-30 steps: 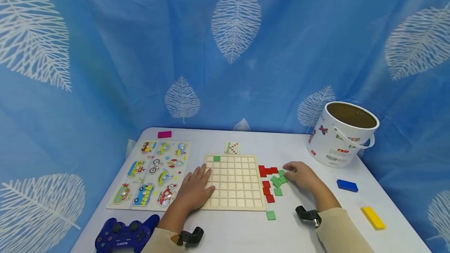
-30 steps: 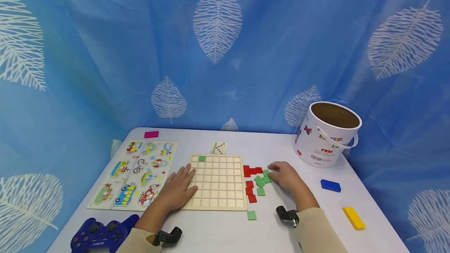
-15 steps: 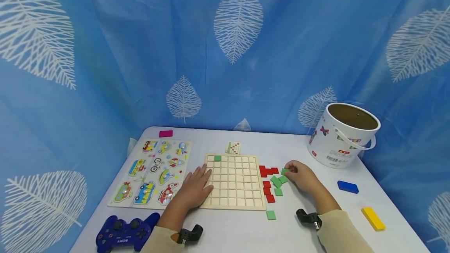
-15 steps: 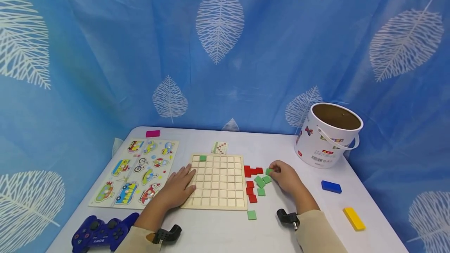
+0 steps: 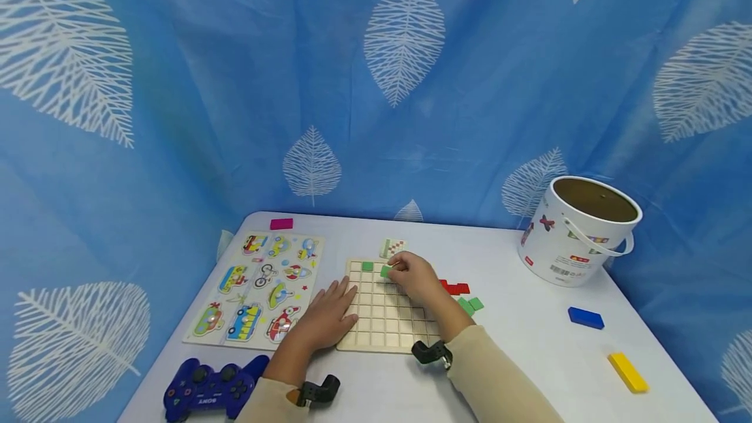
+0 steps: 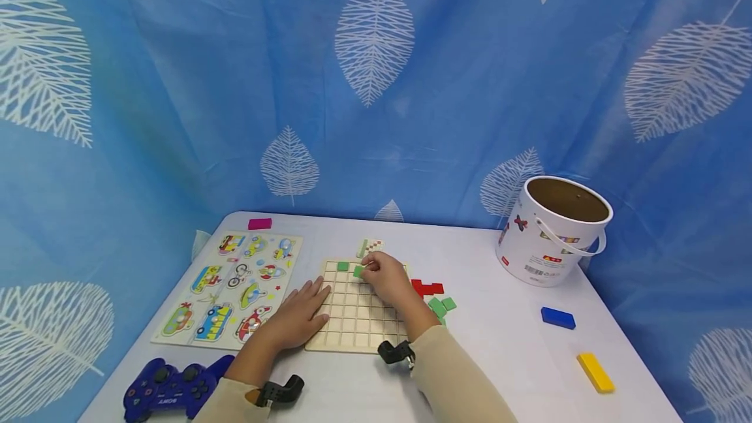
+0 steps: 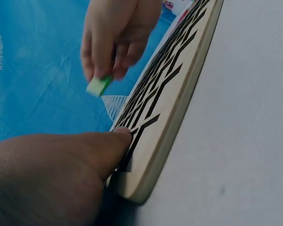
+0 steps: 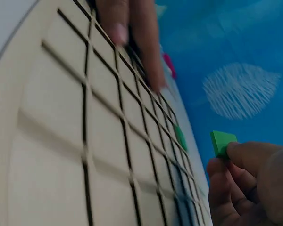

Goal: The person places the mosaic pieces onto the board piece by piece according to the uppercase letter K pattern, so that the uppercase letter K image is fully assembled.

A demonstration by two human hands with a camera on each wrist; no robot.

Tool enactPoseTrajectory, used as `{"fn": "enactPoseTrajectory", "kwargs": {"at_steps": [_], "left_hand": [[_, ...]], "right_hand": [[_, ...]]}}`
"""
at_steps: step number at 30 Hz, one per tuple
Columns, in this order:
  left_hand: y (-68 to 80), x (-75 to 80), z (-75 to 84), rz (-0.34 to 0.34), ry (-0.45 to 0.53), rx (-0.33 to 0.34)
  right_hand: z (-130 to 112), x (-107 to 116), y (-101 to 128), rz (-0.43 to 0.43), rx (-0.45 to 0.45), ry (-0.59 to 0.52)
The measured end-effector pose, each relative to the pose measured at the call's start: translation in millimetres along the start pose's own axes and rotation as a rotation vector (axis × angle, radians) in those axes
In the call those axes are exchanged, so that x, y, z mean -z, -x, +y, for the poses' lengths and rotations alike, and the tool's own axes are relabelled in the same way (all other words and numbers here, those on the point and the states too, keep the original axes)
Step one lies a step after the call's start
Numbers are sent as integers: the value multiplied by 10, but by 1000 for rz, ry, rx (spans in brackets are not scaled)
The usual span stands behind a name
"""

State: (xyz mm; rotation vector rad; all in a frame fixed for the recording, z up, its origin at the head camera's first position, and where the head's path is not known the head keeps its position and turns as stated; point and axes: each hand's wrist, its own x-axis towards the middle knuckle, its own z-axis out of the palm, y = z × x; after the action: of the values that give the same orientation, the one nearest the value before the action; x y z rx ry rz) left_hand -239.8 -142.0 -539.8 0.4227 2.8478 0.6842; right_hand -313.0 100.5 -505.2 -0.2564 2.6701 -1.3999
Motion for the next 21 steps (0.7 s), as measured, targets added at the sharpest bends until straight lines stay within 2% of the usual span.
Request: {"fn": "enactPoseTrajectory", "kwargs": {"at_steps": [5, 10, 14, 18, 21], "left_hand": [[-3, -48, -3, 16, -32, -4], [18, -30, 15, 21, -52, 3], [19, -16, 59, 22, -60, -3], [17, -25, 65, 17, -74, -9], [19, -33, 52, 10, -83, -2]], "right_hand": [[-95, -357, -115, -10, 17, 3], [-95, -525, -184, 23, 43, 117], [-95, -529, -162, 33, 62, 233], [-99, -484, -87, -21, 145, 396], [-89, -359, 1, -75, 197, 387]]}}
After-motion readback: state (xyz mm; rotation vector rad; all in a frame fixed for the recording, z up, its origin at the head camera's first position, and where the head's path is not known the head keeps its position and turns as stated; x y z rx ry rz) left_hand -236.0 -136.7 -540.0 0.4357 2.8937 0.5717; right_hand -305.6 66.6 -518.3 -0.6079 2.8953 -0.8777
